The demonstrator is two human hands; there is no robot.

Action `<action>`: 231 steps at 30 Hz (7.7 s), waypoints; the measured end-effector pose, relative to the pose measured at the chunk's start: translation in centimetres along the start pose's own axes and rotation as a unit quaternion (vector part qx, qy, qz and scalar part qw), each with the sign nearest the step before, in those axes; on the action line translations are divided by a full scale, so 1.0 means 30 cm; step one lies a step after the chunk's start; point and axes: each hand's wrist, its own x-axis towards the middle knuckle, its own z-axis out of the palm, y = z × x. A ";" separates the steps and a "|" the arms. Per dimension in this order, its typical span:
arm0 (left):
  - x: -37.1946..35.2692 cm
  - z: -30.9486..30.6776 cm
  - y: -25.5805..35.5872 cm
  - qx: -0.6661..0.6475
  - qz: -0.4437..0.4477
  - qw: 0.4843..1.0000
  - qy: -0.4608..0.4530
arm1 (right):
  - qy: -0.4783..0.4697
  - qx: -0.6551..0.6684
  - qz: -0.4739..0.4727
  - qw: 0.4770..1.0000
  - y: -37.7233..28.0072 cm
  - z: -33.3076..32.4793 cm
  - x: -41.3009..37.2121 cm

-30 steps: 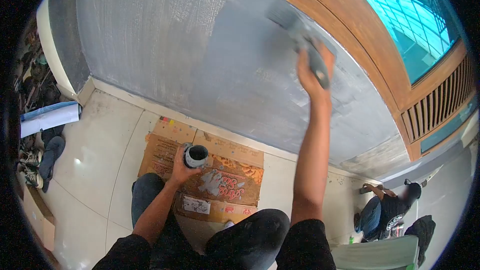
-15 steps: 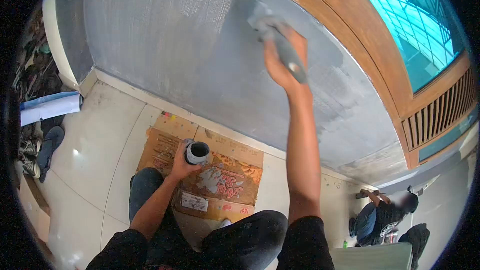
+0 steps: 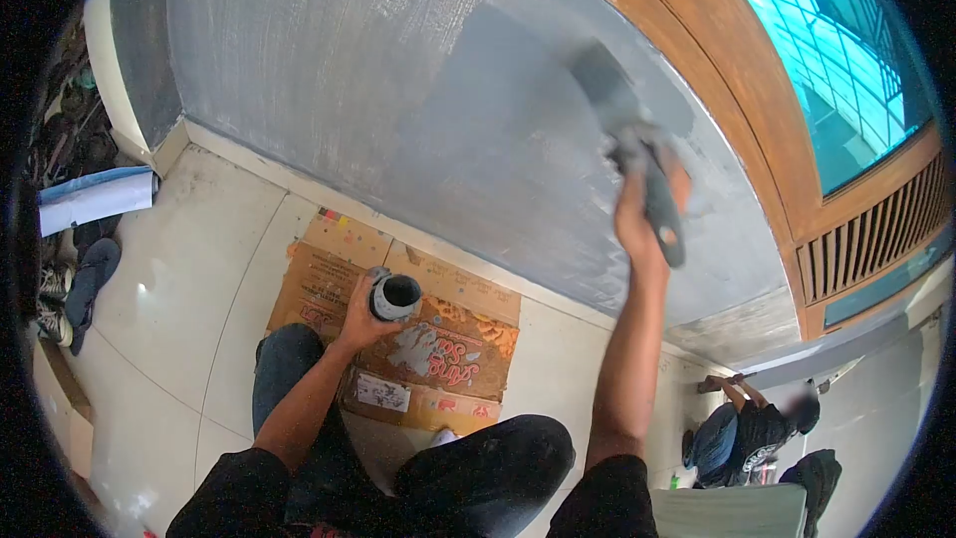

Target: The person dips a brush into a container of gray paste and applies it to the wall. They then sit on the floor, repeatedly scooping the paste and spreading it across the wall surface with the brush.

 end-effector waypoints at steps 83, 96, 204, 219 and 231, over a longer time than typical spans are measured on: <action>0.010 0.004 -0.003 -0.010 -0.012 1.000 -0.010 | 0.000 -0.065 -0.103 0.993 0.390 0.202 -0.257; -0.005 0.041 -0.047 0.004 -0.029 0.999 -0.035 | -0.022 -0.005 -0.161 0.987 0.307 0.130 -0.367; -0.029 0.093 -0.144 -0.026 -0.055 0.998 -0.020 | -0.015 0.073 -0.131 0.989 0.561 -0.036 -0.351; -0.015 0.090 -0.135 -0.010 -0.030 0.999 0.013 | 0.017 -0.050 0.204 0.978 0.602 -0.485 -0.549; -0.018 0.071 -0.106 -0.084 -0.051 0.995 0.005 | -0.102 0.102 -0.144 0.979 0.161 0.240 -0.011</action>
